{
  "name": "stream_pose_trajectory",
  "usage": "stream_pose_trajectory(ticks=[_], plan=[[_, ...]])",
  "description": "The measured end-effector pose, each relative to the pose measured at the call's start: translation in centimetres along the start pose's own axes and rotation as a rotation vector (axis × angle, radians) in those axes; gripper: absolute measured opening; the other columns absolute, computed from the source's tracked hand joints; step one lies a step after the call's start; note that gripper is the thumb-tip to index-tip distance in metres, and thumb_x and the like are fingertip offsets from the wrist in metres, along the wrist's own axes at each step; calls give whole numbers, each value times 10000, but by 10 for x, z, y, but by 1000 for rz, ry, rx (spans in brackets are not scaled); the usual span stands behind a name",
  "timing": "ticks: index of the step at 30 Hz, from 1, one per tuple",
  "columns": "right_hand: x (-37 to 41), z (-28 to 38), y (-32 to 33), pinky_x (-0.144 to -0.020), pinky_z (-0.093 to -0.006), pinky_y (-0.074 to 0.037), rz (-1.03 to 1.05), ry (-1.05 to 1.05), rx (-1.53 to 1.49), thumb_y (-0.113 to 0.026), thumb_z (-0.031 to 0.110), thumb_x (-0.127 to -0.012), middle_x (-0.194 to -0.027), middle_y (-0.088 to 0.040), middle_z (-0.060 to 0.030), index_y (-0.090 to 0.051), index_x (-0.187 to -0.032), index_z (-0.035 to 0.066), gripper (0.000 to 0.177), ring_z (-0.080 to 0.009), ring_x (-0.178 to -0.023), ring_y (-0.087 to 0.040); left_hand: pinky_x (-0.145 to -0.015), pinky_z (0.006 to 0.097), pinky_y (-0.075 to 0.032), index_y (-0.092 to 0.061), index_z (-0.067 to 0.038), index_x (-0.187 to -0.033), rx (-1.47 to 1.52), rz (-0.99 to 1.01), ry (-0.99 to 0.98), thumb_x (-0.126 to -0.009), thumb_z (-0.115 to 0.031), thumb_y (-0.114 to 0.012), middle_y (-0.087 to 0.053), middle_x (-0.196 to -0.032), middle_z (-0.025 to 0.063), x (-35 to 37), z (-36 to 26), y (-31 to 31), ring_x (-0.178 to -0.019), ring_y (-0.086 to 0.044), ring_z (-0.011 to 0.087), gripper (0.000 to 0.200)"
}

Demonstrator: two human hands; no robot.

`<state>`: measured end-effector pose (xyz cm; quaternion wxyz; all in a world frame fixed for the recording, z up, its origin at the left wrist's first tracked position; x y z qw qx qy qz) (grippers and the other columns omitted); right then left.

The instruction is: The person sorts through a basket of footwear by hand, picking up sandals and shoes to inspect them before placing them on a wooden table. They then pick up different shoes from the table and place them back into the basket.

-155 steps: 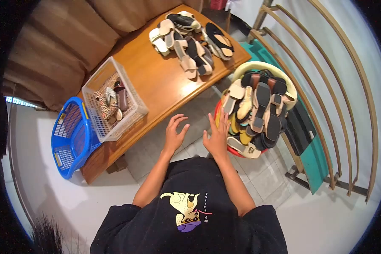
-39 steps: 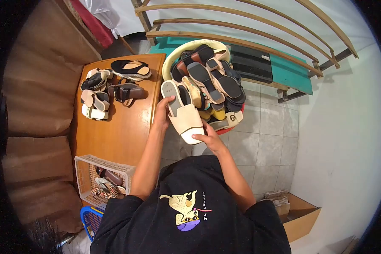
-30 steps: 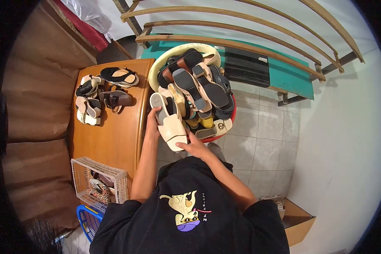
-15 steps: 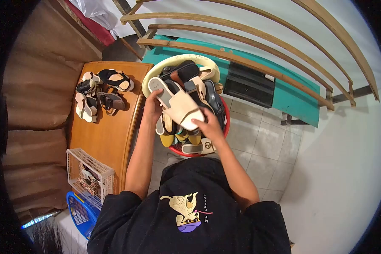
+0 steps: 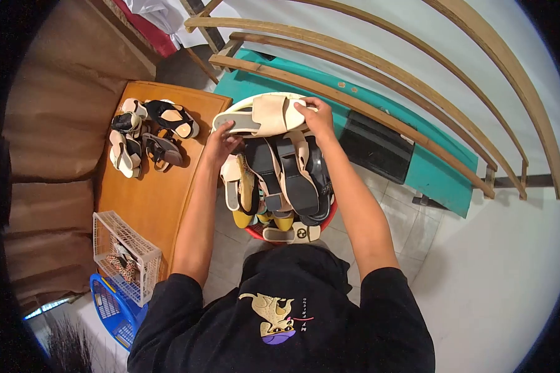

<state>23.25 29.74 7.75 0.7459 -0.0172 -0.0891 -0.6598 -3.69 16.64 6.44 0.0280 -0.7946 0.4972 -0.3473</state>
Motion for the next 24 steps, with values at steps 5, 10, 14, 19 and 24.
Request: stream_pose_trajectory(ticks=[5, 10, 14, 19, 24], plan=[[-26, -26, -7, -814, -291, -508, 80, 27, 76, -774, 216, -862, -970, -731, -77, -718, -1059, 1, 298, -148, -890, -669, -818, 289, -515, -587, -95, -1153, -172, 5, -43, -839, -281, -800, -647, -970, 13, -24, 8, 11, -848, -609, 115, 422], [-19, -52, -1, -803, -275, -513, 256, 6, 121, -724, 156, -911, -986, -722, -105, -683, -1105, -26, 269, -141, -898, -667, -727, 262, -506, -597, -78, -1230, -270, -15, -208, -843, -219, -806, -665, -986, 19, -16, 27, 12, -869, -621, 108, 461], [-13, -67, 1, -851, -286, -513, 253, 142, 72, -700, 125, -930, -1091, -701, -100, -663, -1147, -32, 270, -150, -960, -658, -762, 284, -521, -527, -32, -1383, -376, 45, -299, -822, -174, -823, -675, -1083, 59, -16, 32, 16, -938, -640, 150, 650], [-1, -63, 1, -893, -285, -494, 204, 318, 144, -711, 91, -894, -1164, -676, -94, -683, -1143, 14, 262, -185, -1052, -643, -999, 347, -484, -423, -27, -1495, -489, 35, -366, -781, -153, -855, -610, -1321, 151, -15, 38, 28, -1186, -597, 229, 844], [-7, -52, 10, -906, -295, -498, 230, 342, 271, -737, 55, -841, -1208, -646, -107, -699, -1057, 14, 222, -206, -1125, -617, -1100, 427, -418, -352, -147, -1554, -788, 105, -515, -599, -169, -952, -534, -1414, 210, -17, 12, 22, -1310, -513, 337, 1128]])
Point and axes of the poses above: each hand's wrist, its own x-axis away from the middle knuckle, its own y-axis out of the back of the hand, z = x × y, the point moved 3 cm from there along -x, towards the middle knuckle
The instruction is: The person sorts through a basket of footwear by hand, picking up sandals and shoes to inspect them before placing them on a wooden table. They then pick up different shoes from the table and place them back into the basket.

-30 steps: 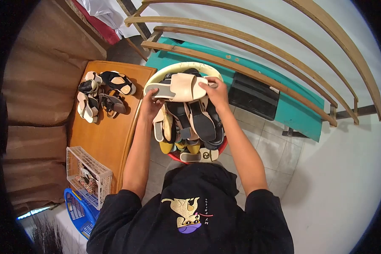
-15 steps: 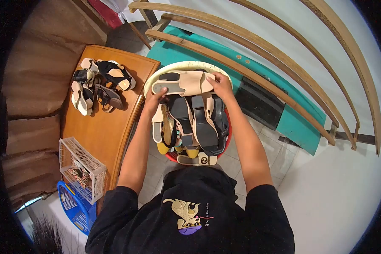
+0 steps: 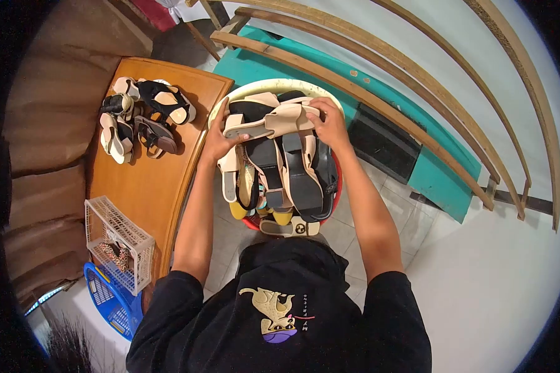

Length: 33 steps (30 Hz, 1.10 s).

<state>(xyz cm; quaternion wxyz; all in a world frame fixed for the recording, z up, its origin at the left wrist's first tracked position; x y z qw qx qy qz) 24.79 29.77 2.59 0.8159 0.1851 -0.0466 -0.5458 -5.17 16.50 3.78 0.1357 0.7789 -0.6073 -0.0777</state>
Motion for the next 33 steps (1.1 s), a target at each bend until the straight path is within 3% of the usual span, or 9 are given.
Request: stream_pose_trajectory(ticks=[1, 4, 9, 11, 17, 20, 25, 29, 33], plan=[[0, 2, 1, -908, -299, -503, -5, 71, 25, -745, 43, -825, -1244, -626, -107, -697, -1015, 9, 199, -208, -1150, -606, -1115, 422, -402, -351, -157, -1554, -161, 39, -65, -584, -50, -934, -496, -1434, 183, -2, -9, 3, -1323, -500, 289, 1137], [6, 10, 0, -940, -318, -499, 62, 68, -96, -745, 20, -807, -1299, -588, -120, -668, -986, -3, 196, -237, -1171, -598, -1112, 429, -405, -403, -160, -1516, -311, 26, -25, -574, -71, -943, -512, -1406, 173, 4, -23, 4, -1321, -495, 293, 1089], [6, 19, 1, -1114, -413, -374, 243, 75, 158, -710, -14, -819, -1532, -420, -176, -555, -994, 17, 236, -393, -1386, -445, -1137, 429, -384, -337, -164, -1529, -186, 87, -66, -592, -82, -938, -486, -1433, 167, 2, -8, -2, -1325, -484, 332, 1116], [8, 21, -1, -1119, -416, -370, 232, 107, 205, -698, -21, -822, -1523, -427, -185, -551, -1013, 14, 243, -401, -1385, -438, -1145, 449, -351, -343, -110, -1511, -244, 69, -124, -604, -95, -938, -513, -1429, 209, 3, -16, -5, -1345, -467, 380, 1085], [14, 23, -9, -1115, -424, -376, 168, 118, 238, -663, -32, -817, -1493, -449, -216, -532, -1071, 10, 288, -421, -1377, -431, -1187, 414, -305, -313, -53, -1509, -253, 77, -188, -593, -87, -937, -433, -1479, 203, 5, -15, -8, -1400, -400, 338, 1109], [14, 25, -11, -1093, -415, -399, 133, 123, 317, -656, -20, -808, -1472, -474, -221, -529, -1088, 11, 309, -429, -1348, -461, -1166, 454, -337, -358, -90, -1484, -398, -3, -249, -564, -66, -942, -455, -1475, 225, 2, -24, -7, -1374, -431, 392, 1089], [15, 47, -16, -1145, -422, -363, 128, 129, 361, -655, -1, -747, -1501, -431, -236, -577, -1136, 36, 399, -412, -1393, -407, -1160, 465, -352, -363, -158, -1498, -702, 26, -196, -546, -138, -945, -332, -1582, 177, 6, -51, -9, -1418, -353, 411, 1116], [30, 67, -21, -1133, -427, -367, 29, 177, 466, -669, 29, -778, -1493, -443, -227, -565, -1236, 39, 470, -410, -1396, -410, -1160, 473, -350, -372, -168, -1505, -693, -25, -251, -589, -128, -926, -347, -1575, 168, 18, -67, -4, -1420, -351, 409, 1072], [60, 114, -20, -1133, -455, -366, -194, 186, 308, -646, -6, -786, -1412, -480, -217, -560, -1236, 29, 459, -411, -1378, -414, -1147, 458, -364, -533, -131, -1401, -387, -204, -346, -700, -82, -853, -414, -1523, 167, 68, -100, 2, -1389, -415, 386, 772]])
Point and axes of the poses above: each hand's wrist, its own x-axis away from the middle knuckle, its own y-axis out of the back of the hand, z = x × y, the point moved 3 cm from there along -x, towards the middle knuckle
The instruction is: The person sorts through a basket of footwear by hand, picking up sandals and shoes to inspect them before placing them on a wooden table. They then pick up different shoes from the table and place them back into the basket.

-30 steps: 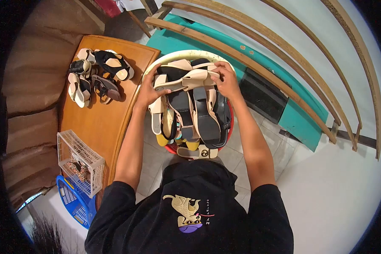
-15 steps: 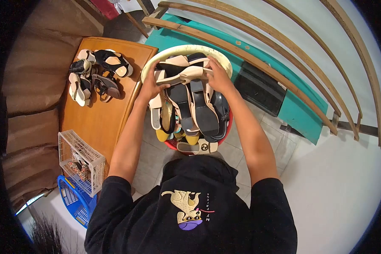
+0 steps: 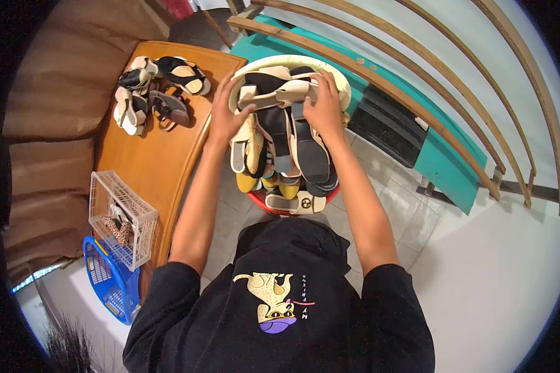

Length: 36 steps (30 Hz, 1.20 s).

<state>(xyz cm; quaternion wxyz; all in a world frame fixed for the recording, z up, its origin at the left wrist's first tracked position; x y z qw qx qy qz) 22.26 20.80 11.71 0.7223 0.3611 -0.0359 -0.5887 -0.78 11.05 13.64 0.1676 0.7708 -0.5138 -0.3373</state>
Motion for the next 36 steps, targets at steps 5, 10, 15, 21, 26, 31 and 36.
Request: stream_pose_trajectory(ticks=[5, 10, 15, 21, 26, 31, 36], plan=[[33, 42, -13, -1142, -465, -352, -76, -2, -75, -664, 11, -791, -1451, -458, -224, -559, -1238, 26, 460, -420, -1377, -416, -1096, 437, -435, -616, -76, -1299, 106, -186, 130, -763, -66, -799, -480, -1471, 159, 60, -29, 27, -1351, -489, 350, 566], [68, 97, -32, -1137, -448, -353, -56, -19, -256, -670, 1, -794, -1432, -476, -219, -481, -1351, 41, 590, -404, -1371, -432, -1091, 446, -434, -617, -47, -1274, 178, -295, 243, -857, -81, -749, -474, -1480, 117, 104, -11, 61, -1360, -483, 271, 439], [102, 132, -75, -1193, -457, -290, 35, -241, -522, -628, -67, -844, -1464, -433, -170, -394, -1434, 33, 642, -321, -1419, -396, -1054, 406, -468, -657, -44, -1204, 347, -385, 384, -901, -84, -706, -484, -1454, 105, 146, 27, 97, -1324, -516, 253, 310], [138, 183, -141, -1193, -437, -257, 158, -331, -631, -626, -51, -852, -1482, -439, -170, -353, -1443, 58, 661, -289, -1443, -374, -1041, 412, -482, -647, -26, -1191, 494, -434, 469, -948, -105, -659, -493, -1419, 118, 189, 75, 150, -1278, -549, 252, 256], [165, 210, -205, -1196, -422, -258, 276, -389, -720, -641, -44, -857, -1466, -443, -160, -370, -1428, 61, 640, -268, -1431, -382, -959, 344, -532, -672, -18, -1162, 496, -442, 466, -949, -78, -646, -512, -1401, 114, 211, 112, 204, -1229, -572, 223, 223], [174, 237, -262, -1178, -430, -291, 342, -555, -821, -656, -41, -859, -1436, -466, -147, -400, -1399, 73, 609, -264, -1409, -408, -927, 328, -544, -685, -21, -1145, 473, -426, 510, -944, -63, -637, -518, -1394, 114, 228, 160, 243, -1218, -582, 222, 210], [172, 253, -295, -1166, -419, -324, 393, -605, -852, -644, -53, -862, -1406, -486, -140, -430, -1348, 57, 543, -256, -1384, -434, -904, 335, -558, -679, -30, -1161, 481, -394, 542, -947, -74, -644, -552, -1353, 111, 236, 195, 262, -1206, -596, 232, 221]])
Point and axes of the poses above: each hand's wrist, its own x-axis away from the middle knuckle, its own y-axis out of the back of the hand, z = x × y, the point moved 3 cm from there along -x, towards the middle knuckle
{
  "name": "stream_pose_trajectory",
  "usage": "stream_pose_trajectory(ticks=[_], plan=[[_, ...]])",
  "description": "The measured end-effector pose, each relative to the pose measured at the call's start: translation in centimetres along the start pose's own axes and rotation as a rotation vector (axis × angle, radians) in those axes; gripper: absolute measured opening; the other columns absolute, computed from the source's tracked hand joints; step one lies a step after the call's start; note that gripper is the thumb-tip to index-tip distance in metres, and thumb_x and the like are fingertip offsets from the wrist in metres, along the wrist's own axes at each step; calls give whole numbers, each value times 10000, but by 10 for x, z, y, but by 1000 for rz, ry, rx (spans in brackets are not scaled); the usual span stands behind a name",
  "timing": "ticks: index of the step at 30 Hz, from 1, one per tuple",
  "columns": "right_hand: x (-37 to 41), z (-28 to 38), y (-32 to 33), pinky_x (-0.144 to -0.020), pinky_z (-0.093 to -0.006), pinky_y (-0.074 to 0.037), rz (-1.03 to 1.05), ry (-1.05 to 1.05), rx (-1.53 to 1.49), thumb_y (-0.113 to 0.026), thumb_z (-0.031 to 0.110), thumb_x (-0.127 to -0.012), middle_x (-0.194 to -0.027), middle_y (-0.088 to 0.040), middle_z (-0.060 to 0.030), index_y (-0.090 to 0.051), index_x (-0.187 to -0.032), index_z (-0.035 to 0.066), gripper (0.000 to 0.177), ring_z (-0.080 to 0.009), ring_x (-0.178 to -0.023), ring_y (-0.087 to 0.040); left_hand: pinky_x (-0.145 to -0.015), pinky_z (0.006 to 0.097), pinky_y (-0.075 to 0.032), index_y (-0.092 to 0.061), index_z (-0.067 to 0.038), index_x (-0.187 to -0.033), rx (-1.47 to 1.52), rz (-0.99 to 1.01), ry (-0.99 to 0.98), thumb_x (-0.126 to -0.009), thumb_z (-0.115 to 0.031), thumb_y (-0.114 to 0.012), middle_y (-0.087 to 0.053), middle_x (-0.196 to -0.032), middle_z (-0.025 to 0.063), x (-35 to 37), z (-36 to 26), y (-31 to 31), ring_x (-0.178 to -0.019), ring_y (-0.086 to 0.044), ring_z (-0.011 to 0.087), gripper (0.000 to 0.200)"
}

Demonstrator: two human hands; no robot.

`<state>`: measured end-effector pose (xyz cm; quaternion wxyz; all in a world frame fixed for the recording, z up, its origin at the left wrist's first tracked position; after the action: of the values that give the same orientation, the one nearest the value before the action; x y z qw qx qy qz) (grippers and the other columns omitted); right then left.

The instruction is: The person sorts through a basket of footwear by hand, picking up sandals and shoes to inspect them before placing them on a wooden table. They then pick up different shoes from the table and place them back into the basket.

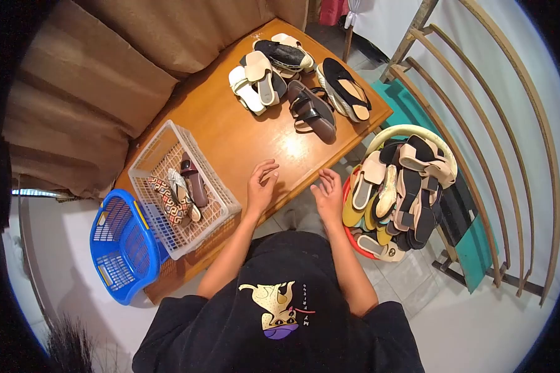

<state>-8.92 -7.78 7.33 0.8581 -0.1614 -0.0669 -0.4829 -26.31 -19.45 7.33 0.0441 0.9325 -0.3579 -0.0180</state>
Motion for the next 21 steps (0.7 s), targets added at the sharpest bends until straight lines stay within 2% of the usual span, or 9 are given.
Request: stream_pose_trajectory(ticks=[4, 6, 10, 12, 13, 15, 16, 17, 21], plan=[[-17, -1, -8, -1161, -400, -339, -20, -44, 5, -640, -66, -859, -1389, -502, -134, -445, -1329, 40, 519, -252, -1377, -443, -900, 337, -566, -659, -25, -1189, 2, 49, 16, -942, -75, -654, -572, -1324, 110, -30, 14, 2, -1187, -609, 241, 252], [-27, -1, -6, -1160, -395, -343, -39, -52, 9, -647, -70, -854, -1384, -507, -135, -448, -1326, 39, 524, -253, -1374, -448, -914, 352, -565, -639, -36, -1223, 52, 92, 92, -940, -76, -660, -580, -1315, 107, -48, 18, -1, -1189, -610, 239, 286], [-54, -3, 3, -1157, -398, -349, -68, -37, 29, -663, -76, -845, -1374, -517, -137, -461, -1314, 40, 524, -255, -1365, -460, -920, 380, -564, -630, -42, -1227, -4, 142, 114, -928, -71, -667, -573, -1324, 100, -89, 7, -12, -1204, -599, 248, 303], [-67, -5, 9, -1127, -402, -375, -89, -35, 72, -672, -61, -840, -1366, -524, -131, -468, -1318, 33, 529, -257, -1341, -479, -974, 406, -530, -622, -47, -1229, -245, 272, 27, -893, -60, -683, -563, -1332, 112, -115, -13, -21, -1216, -583, 308, 341], [-74, -6, 12, -1098, -406, -400, -104, -29, 119, -682, -46, -835, -1357, -530, -124, -476, -1322, 27, 534, -260, -1318, -498, -974, 406, -530, -622, -47, -1229, -250, 278, 33, -893, -60, -683, -563, -1332, 112, -132, -17, -24, -1216, -583, 308, 341], [-90, -10, 19, -1107, -435, -396, -113, -54, 179, -701, -35, -833, -1353, -532, -100, -488, -1322, 61, 542, -262, -1302, -506, -1039, 410, -477, -605, -49, -1245, -504, 428, -236, -846, -28, -687, -541, -1348, 129, -165, -27, -37, -1233, -547, 370, 407], [-98, -9, 21, -1101, -446, -408, -84, -102, 223, -719, -16, -834, -1355, -528, -106, -501, -1319, 65, 538, -284, -1307, -501, -1078, 404, -431, -574, -59, -1292, -546, 485, -271, -814, -10, -690, -525, -1361, 156, -183, -26, -43, -1253, -517, 394, 495], [-107, -8, 23, -1096, -457, -419, -59, -151, 265, -738, 3, -835, -1356, -524, -113, -514, -1316, 69, 535, -306, -1312, -497, -1081, 423, -434, -542, -64, -1340, -661, 532, -287, -785, 7, -696, -492, -1417, 171, -201, -24, -51, -1280, -504, 389, 581], [-144, 12, 22, -1028, -476, -472, -45, -128, 339, -770, 52, -831, -1362, -499, -114, -578, -1274, 84, 484, -337, -1261, -528, -1117, 435, -409, -509, -93, -1402, -799, 644, -339, -727, 54, -710, -425, -1509, 192, -267, -8, -76, -1359, -447, 392, 719]])
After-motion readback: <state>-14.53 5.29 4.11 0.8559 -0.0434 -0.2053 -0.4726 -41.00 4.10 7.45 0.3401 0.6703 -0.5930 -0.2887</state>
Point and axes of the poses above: each hand's wrist, its own x-axis away from the middle knuckle, its own y-axis out of the back of the hand, z = x × y, the point moved 3 cm from there along -x, towards the middle knuckle
